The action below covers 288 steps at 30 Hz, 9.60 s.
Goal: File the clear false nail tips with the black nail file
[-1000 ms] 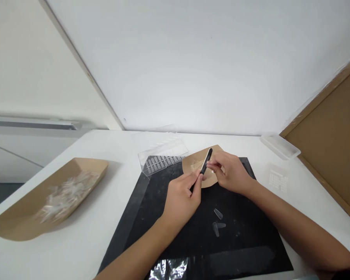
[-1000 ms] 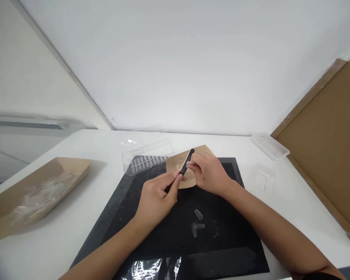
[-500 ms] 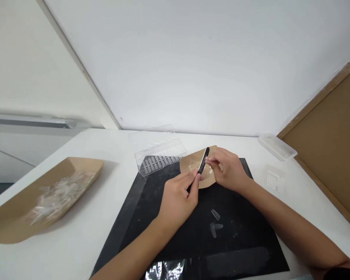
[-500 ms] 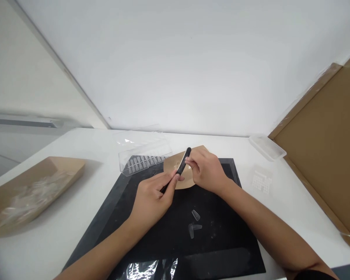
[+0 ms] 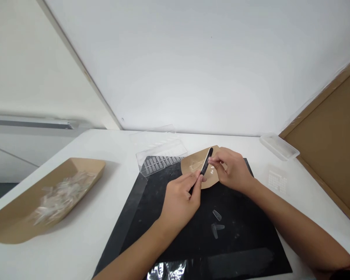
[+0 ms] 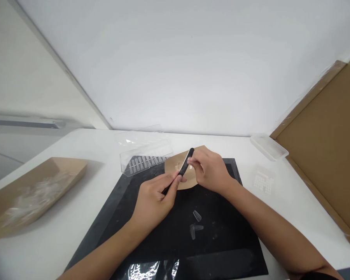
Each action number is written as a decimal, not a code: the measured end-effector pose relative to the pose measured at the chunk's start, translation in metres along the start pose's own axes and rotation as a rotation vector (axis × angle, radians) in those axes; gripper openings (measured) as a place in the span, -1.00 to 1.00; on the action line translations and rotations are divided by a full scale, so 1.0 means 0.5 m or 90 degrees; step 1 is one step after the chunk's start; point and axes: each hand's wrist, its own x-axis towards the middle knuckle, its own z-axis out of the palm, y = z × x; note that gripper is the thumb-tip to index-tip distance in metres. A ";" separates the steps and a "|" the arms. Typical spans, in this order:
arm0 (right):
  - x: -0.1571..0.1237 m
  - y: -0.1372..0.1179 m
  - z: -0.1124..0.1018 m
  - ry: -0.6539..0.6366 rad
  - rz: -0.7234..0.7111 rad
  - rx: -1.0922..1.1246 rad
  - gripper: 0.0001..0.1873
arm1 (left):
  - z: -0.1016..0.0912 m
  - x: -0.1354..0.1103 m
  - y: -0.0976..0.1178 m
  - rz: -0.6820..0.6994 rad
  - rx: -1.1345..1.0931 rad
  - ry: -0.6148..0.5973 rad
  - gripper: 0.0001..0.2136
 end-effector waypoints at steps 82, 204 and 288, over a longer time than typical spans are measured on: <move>-0.186 -0.018 -0.033 -0.367 -0.019 -0.014 -0.65 | 0.022 -0.014 -0.015 0.016 0.037 0.002 -0.84; -0.056 0.007 0.026 0.081 0.004 -0.017 -0.75 | 0.004 -0.008 -0.006 -0.116 -0.007 -0.110 -0.73; -0.023 -0.015 0.001 -0.016 -0.057 -0.167 -0.69 | -0.012 -0.001 0.021 -0.034 0.036 -0.042 -0.70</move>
